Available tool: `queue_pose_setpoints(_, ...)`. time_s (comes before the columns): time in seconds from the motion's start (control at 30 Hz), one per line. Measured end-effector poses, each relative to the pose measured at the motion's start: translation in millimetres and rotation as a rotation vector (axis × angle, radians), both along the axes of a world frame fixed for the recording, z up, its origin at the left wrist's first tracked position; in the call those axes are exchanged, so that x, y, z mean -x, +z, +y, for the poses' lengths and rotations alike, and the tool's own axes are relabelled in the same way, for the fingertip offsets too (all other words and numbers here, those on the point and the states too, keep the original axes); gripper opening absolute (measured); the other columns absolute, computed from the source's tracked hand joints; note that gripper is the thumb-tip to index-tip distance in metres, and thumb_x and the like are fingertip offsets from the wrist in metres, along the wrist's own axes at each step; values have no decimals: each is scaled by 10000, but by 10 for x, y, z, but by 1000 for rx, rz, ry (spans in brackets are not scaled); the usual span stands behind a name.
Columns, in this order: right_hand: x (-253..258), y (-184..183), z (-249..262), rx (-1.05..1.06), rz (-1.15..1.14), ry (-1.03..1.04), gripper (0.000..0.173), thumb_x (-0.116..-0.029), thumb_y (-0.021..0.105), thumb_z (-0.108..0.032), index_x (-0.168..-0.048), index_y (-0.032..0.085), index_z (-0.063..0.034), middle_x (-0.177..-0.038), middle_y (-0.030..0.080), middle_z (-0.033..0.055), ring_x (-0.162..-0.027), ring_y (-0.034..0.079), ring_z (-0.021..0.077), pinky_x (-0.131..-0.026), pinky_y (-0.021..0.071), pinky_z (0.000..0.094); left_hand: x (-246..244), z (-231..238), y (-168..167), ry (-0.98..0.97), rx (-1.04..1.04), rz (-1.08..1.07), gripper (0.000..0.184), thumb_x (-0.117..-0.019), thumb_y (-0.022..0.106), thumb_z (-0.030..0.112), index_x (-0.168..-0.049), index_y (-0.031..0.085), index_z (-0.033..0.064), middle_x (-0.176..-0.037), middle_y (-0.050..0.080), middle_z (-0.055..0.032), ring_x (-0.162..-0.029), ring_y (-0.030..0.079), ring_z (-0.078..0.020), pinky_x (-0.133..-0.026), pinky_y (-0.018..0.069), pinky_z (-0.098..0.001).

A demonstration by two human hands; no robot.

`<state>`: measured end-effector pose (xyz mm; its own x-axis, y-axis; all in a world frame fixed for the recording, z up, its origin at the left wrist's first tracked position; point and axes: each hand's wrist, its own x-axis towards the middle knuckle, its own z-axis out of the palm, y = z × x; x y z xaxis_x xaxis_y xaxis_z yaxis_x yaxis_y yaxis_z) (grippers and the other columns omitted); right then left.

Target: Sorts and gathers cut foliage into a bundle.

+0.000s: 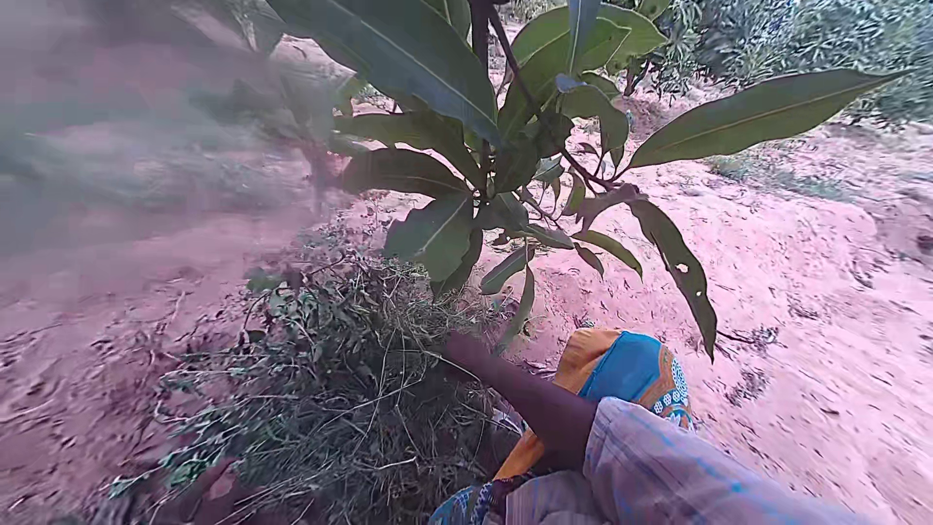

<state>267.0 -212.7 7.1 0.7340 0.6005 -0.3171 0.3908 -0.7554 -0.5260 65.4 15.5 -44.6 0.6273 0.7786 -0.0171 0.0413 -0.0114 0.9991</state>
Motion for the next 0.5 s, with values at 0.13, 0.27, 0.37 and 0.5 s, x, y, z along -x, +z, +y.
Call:
queue_pose_setpoints(0.13,-4,-785,-193,34,243,21,440,-1105,433,-173,-1474,479,64,-1514,481,290,-1436,433,432,-1190,317,572,2,-14,22,85,56,-55,512,-986,604,89,-1421,378,-55,-1074,610,-13,-765,646,-23,-679,579,-226)
queue_pose_setpoints(0.27,-182,104,29,196,-57,247,409,-1012,590,-110,-1393,575,40,-1443,544,284,-1376,484,453,-1107,375,619,3,-73,159,83,2,-84,526,-978,579,36,-1456,371,-31,-1153,596,5,-789,627,23,-685,558,-177)
queue_pose_setpoints(0.37,-215,539,-55,-240,-412,-68,354,-1010,608,-125,-1357,662,-77,-1563,439,242,-1429,431,426,-1138,364,586,-3,-160,247,123,-32,-99,516,-971,575,23,-1443,384,-65,-1157,596,-24,-754,615,32,-662,544,-158)
queue_pose_setpoints(0.5,-232,838,-260,-930,-868,-349,407,-954,611,-43,-1329,583,110,-1439,549,280,-1340,532,359,-1131,415,454,-41,-212,322,140,-4,-17,457,-989,587,62,-1411,443,-37,-949,617,34,-667,600,48,-623,533,-138)
